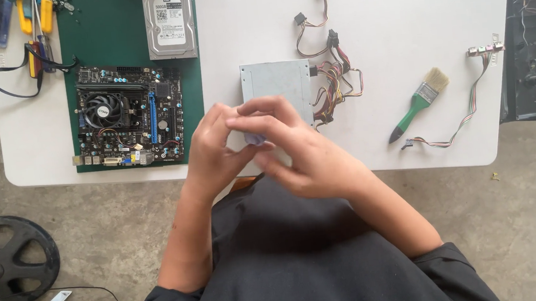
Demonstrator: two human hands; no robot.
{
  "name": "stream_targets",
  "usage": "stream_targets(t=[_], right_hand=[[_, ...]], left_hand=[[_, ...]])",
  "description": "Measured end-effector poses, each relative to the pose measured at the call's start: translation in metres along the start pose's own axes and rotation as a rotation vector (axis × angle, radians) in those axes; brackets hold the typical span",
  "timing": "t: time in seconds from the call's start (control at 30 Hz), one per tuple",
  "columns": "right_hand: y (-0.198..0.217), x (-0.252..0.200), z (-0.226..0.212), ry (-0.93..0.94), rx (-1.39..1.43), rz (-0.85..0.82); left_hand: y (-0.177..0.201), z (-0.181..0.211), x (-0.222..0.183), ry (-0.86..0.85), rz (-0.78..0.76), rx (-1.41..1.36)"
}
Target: Disassembling a computer power supply unit and cleaning the dust off its metal casing using a brush.
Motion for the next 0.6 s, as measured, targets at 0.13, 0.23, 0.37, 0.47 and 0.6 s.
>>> stream_targets(t=[0.13,0.23,0.37,0.47,0.6], right_hand=[[-0.014,-0.004,0.036,0.010,-0.134,0.118],[0.001,-0.008,0.053,0.055,-0.102,0.426],[0.001,-0.001,0.037,0.023,0.016,0.281],[-0.005,-0.006,0.050,0.020,0.081,0.273],[-0.006,-0.008,0.068,0.015,0.220,0.355]], left_hand=[[-0.016,-0.002,-0.006,-0.069,0.102,0.056],[-0.016,-0.008,-0.008,0.019,0.086,-0.049],[-0.027,-0.057,-0.040,0.037,-0.219,0.115],[-0.045,-0.129,-0.082,0.108,-0.293,0.313],[-0.067,-0.187,-0.117,0.140,-0.242,0.437]])
Point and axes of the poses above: each hand's wrist, its own x-axis towards the middle knuckle, its own y-axis out of the back of the hand, z = x × y, the point moved 7 cm from there along x, towards the middle knuckle, and after that the axes turned 15 degrees about z, right-handed, at the moved point
